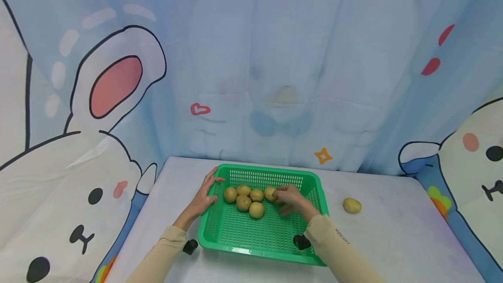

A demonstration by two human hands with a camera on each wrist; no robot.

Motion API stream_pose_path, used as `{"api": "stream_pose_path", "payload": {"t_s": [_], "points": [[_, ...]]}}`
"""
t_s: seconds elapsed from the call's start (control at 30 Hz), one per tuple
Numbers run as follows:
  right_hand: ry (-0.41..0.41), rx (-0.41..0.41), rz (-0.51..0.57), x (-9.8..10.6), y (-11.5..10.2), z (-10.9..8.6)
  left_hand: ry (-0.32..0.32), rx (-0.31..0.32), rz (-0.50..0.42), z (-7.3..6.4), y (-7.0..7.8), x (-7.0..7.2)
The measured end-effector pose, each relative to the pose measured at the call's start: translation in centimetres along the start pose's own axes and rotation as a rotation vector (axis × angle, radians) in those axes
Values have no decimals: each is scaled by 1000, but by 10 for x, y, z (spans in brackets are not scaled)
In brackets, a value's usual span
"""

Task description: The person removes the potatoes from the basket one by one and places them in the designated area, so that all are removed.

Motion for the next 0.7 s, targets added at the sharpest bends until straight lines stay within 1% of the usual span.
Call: {"api": "stream_pose_path", "payload": {"t_s": [0.07, 0.17, 0.27, 0.4, 0.5, 0.7], "points": [[10, -11, -5, 1, 2, 0, 0, 0, -4, 0, 0, -1], [50, -31, -3, 5, 3, -2, 7, -2, -7, 0, -1, 0], [74, -32, -14, 7, 1, -3, 17, 6, -7, 0, -3, 1], [63, -3, -48, 0, -5, -6, 12, 17, -8, 1, -5, 1], [47, 9, -78, -8, -7, -7, 1, 8, -5, 1, -5, 0], [32, 9, -134, -22, -1, -5, 4, -5, -6, 0, -2, 0]]}}
Point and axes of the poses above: each hand's wrist, its own z-axis towards the middle knuckle, its own x-axis out of the back of the hand, y = z × x, the point moved 9 cm from there along z, towards the middle knuckle, and after that the axes turned 10 degrees about -x, right-handed, at the moved point
